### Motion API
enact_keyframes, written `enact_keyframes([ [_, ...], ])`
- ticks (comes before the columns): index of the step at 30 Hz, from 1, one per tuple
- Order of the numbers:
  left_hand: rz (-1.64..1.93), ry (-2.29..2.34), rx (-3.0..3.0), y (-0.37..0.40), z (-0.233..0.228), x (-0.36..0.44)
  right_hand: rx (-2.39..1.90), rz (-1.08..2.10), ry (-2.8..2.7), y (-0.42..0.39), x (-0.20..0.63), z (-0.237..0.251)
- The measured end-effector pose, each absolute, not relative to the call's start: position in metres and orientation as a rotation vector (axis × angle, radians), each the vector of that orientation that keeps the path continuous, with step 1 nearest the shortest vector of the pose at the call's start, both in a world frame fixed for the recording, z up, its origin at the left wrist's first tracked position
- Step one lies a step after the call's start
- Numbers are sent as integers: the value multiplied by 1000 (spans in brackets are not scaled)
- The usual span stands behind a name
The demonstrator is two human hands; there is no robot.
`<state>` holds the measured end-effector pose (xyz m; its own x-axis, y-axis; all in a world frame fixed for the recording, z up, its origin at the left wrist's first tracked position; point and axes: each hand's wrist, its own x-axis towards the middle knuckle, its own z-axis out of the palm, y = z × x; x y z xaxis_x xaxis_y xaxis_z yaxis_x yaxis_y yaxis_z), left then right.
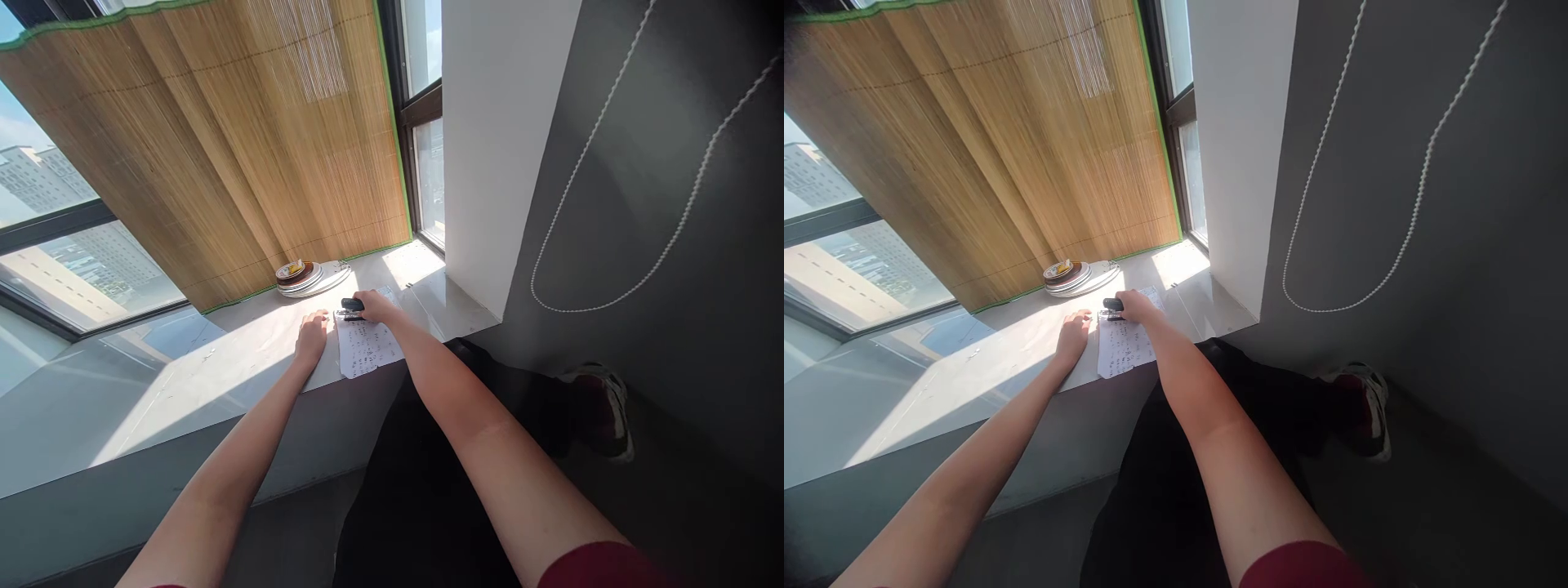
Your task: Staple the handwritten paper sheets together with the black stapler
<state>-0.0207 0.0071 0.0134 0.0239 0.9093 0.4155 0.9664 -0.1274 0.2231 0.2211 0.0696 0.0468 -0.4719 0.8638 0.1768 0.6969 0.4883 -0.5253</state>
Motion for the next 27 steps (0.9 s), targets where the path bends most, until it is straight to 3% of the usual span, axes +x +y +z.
enact_keyframes([
  [7,-881,-1730,-2276,2,18,-17,-1238,369,-2422,66,219,55],
  [27,-781,-1663,-2429,4,23,-12,-1182,262,-2529,59,212,55],
])
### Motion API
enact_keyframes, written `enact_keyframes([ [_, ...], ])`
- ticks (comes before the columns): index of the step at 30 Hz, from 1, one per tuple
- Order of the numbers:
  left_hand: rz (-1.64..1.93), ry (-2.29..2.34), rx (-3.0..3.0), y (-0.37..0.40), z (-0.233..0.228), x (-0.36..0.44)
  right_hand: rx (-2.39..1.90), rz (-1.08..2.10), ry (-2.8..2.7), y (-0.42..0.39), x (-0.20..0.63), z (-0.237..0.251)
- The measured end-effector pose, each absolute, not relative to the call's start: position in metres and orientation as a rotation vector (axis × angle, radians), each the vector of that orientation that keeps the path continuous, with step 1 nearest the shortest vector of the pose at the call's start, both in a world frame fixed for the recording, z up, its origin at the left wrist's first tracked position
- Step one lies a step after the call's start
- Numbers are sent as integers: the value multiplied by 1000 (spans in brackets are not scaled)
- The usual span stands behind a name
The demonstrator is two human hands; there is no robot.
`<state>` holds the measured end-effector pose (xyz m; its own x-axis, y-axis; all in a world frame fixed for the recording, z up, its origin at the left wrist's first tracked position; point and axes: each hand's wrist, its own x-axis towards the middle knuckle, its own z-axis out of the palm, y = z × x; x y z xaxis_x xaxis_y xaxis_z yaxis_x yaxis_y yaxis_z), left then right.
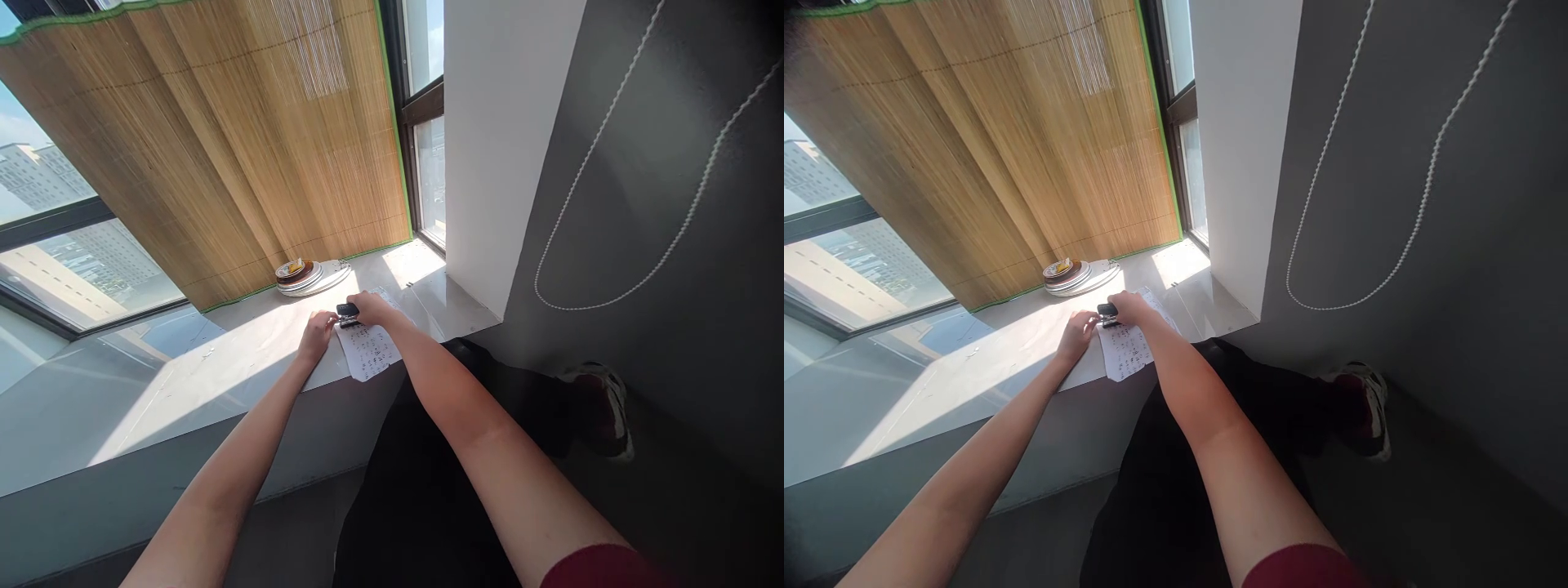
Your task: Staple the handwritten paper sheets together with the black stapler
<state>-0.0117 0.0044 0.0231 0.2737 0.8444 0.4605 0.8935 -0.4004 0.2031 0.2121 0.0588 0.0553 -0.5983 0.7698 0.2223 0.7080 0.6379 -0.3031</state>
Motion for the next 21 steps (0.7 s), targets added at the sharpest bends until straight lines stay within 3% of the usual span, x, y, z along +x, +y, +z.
enact_keyframes([
  [21,-892,-1529,-2468,8,19,-18,-1289,335,-2508,59,218,62],
])
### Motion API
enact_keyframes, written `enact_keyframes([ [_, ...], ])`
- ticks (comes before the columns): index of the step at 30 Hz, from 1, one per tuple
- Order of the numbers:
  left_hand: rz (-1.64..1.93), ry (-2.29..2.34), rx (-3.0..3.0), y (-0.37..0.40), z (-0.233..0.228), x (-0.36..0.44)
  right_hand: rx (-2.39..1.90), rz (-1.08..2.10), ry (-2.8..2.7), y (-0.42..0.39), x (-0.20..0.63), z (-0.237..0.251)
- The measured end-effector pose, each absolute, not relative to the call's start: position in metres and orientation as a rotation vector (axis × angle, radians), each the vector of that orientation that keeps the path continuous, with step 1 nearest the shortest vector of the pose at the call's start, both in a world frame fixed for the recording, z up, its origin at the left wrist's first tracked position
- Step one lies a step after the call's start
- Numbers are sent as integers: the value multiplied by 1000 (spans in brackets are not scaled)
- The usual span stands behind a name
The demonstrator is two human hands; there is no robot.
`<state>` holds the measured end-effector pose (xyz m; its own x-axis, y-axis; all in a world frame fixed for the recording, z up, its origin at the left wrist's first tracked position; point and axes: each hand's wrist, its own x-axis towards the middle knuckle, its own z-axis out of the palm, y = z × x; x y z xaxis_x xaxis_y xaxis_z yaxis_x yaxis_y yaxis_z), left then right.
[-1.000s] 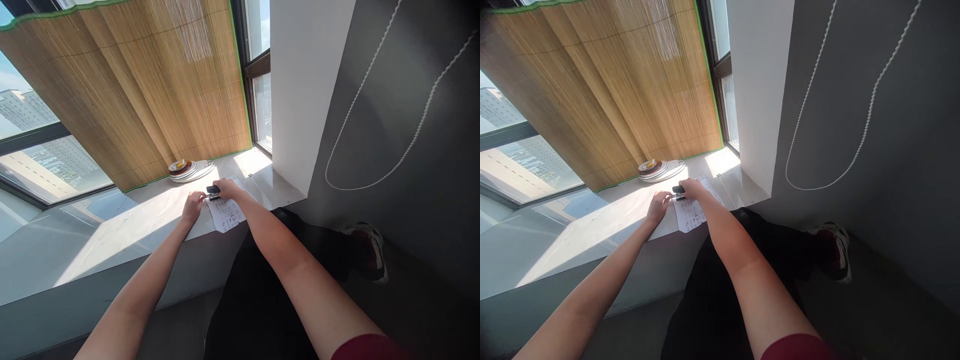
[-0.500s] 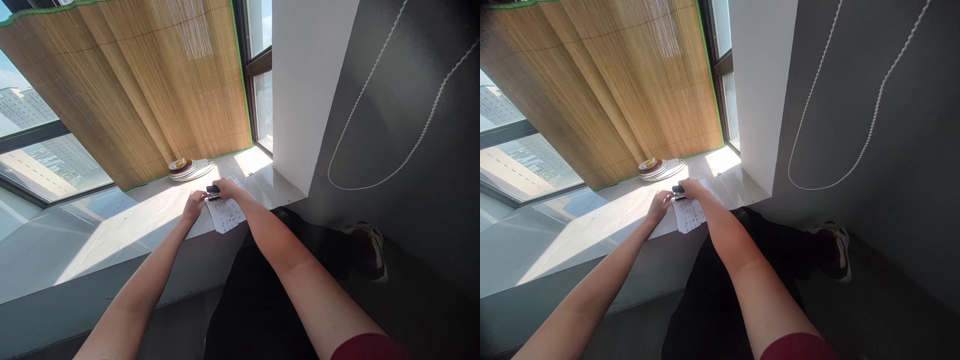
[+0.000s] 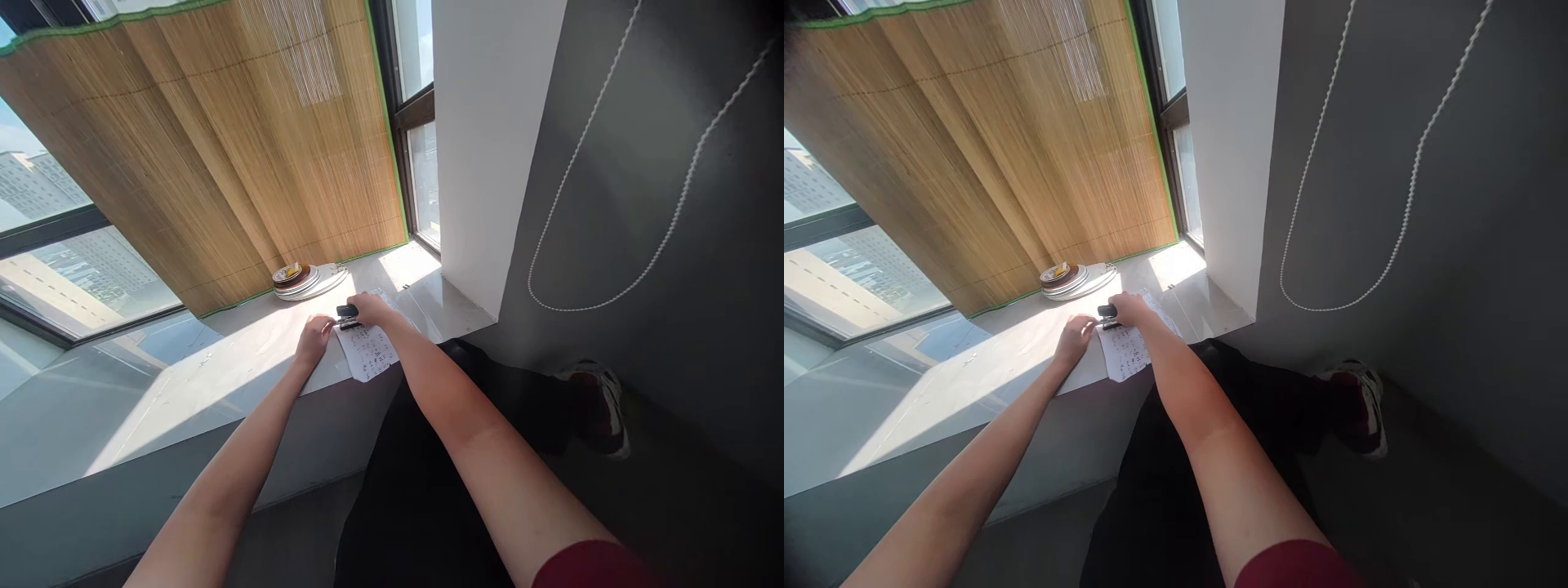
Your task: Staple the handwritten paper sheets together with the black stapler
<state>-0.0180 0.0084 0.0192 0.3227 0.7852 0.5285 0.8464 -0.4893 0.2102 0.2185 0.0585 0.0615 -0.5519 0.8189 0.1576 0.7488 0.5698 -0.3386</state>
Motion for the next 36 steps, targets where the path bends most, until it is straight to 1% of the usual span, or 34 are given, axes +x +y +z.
enact_keyframes([
  [8,-951,-1580,-2427,6,18,-21,-1321,371,-2482,60,227,64],
  [21,-1030,-1536,-2433,4,19,-19,-1244,452,-2442,65,225,58],
  [27,-1076,-1540,-2441,5,16,-21,-1143,528,-2445,69,224,54],
  [36,-1078,-1516,-2395,9,13,-23,-1099,534,-2423,74,222,48],
])
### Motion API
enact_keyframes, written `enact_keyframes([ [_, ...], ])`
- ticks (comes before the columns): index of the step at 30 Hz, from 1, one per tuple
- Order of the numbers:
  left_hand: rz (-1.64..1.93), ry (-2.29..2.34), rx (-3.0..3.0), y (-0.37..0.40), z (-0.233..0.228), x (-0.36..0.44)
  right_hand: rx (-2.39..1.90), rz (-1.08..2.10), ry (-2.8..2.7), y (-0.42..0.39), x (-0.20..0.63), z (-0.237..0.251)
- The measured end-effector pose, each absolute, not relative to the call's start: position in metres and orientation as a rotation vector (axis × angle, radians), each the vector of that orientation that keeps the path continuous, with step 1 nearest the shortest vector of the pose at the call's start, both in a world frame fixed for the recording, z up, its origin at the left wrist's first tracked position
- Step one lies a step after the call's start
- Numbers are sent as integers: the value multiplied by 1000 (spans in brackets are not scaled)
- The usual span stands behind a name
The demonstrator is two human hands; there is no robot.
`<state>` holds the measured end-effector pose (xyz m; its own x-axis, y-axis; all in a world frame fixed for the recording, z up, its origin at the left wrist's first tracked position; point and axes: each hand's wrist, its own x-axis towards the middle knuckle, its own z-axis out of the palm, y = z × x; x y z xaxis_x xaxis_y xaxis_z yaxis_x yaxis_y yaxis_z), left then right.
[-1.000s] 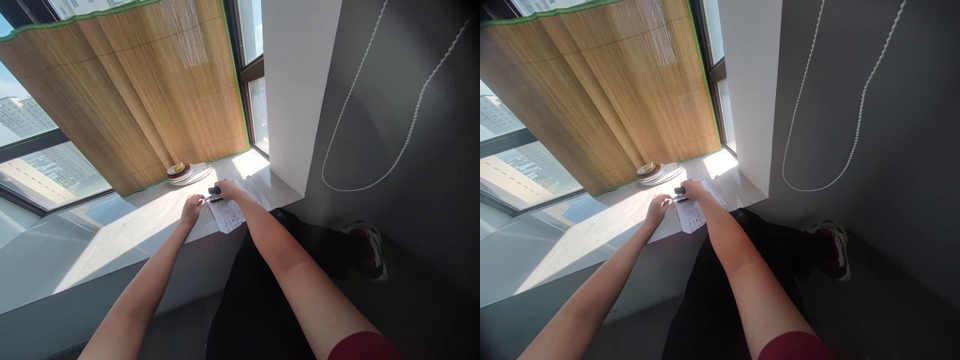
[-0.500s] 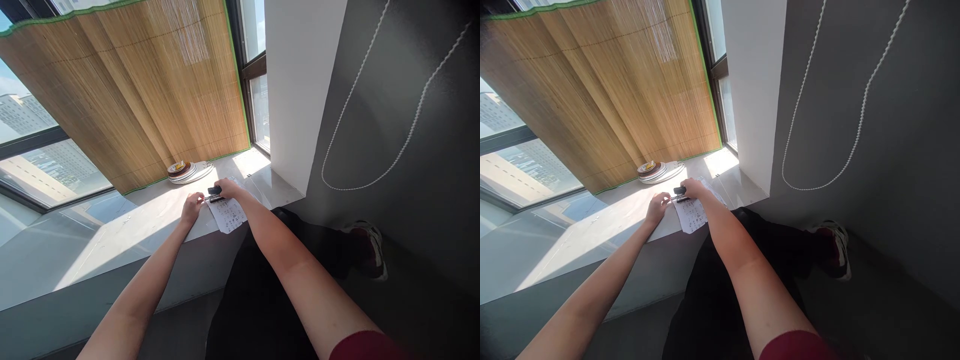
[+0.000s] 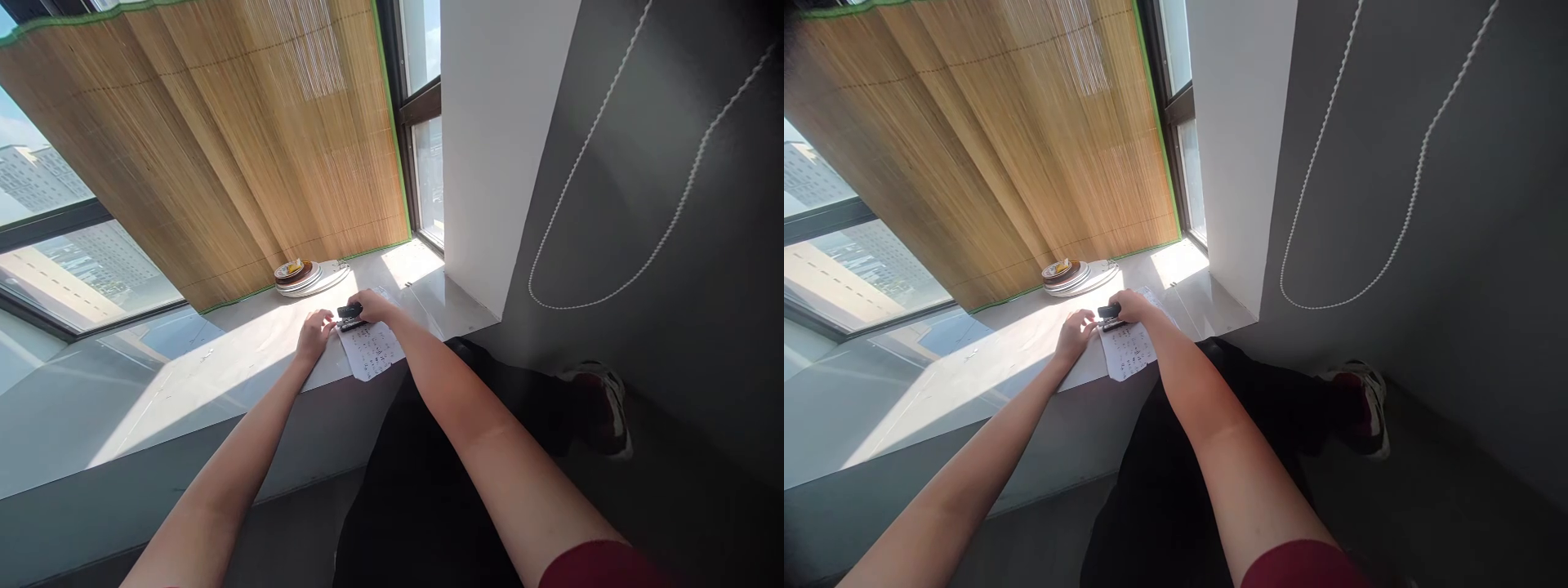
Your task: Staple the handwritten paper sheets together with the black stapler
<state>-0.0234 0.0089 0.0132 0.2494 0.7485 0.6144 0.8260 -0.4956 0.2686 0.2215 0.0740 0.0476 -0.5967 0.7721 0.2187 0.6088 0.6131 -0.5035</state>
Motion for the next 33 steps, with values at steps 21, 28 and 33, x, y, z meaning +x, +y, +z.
enact_keyframes([
  [21,-931,-1657,-2329,6,13,-25,-1114,556,-2437,45,200,60],
  [28,-909,-1700,-2295,15,7,-22,-1142,592,-2401,47,200,68],
  [33,-879,-1740,-2460,20,2,-25,-1113,714,-2142,69,244,70],
])
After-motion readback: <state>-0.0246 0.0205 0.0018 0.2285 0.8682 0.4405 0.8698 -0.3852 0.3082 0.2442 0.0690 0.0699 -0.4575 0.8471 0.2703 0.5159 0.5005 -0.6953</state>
